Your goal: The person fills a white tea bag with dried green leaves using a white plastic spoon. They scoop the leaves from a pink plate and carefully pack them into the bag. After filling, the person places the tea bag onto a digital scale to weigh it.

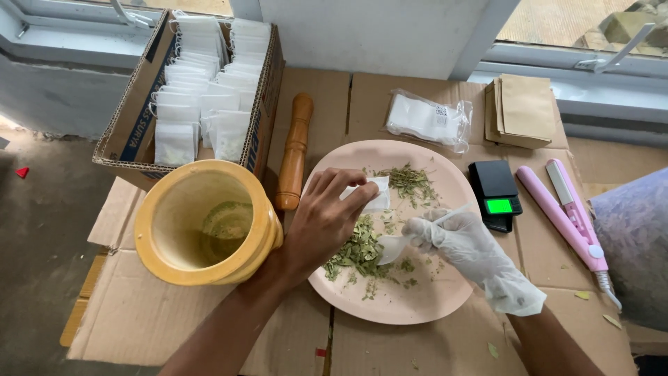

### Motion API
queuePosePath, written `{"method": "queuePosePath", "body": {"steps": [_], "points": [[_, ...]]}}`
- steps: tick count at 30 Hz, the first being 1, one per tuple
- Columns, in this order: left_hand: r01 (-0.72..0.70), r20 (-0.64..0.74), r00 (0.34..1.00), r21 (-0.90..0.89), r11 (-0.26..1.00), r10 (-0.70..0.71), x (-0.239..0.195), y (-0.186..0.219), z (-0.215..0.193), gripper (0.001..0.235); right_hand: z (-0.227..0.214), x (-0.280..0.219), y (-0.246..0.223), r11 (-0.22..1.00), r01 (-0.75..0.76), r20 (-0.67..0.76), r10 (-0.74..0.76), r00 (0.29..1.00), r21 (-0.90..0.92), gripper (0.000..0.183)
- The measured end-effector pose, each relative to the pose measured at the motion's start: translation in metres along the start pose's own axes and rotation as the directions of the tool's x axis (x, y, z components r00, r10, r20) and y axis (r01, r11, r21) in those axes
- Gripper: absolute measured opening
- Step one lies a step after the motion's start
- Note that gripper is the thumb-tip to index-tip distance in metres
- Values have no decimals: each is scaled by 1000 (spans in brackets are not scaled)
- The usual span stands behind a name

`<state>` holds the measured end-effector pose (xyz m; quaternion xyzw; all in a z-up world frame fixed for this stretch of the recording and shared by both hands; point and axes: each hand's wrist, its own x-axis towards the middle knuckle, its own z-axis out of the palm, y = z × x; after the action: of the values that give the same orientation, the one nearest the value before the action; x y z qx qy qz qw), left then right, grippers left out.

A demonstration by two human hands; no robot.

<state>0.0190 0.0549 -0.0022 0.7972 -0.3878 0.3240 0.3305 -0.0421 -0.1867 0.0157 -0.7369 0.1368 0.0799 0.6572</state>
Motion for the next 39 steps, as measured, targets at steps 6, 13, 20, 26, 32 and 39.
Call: {"method": "queuePosePath", "body": {"steps": [6,13,20,26,32,39], "points": [[-4,-8,1000,-2,1000,4,-1,-2,1,6,-4,-3,-15,997,-49,-28,48,998,-52,30],[-12,-21,1000,5,1000,12,2,2,0,5,-39,11,-10,1000,-21,-105,20,994,-12,30],[22,93,995,-28,999,-19,-2,4,2,17,-66,7,-21,995,56,-99,-47,994,82,36],[-48,140,989,-45,998,54,-16,4,20,23,-48,-10,-40,998,68,-162,-65,985,17,28],[-109,105,988,-49,993,113,-11,12,19,24,-26,-12,-14,987,149,-141,-157,977,-65,20],[-76,91,993,-43,996,80,-12,6,21,31,-21,-22,-12,906,412,-102,-421,901,-96,14]]}}
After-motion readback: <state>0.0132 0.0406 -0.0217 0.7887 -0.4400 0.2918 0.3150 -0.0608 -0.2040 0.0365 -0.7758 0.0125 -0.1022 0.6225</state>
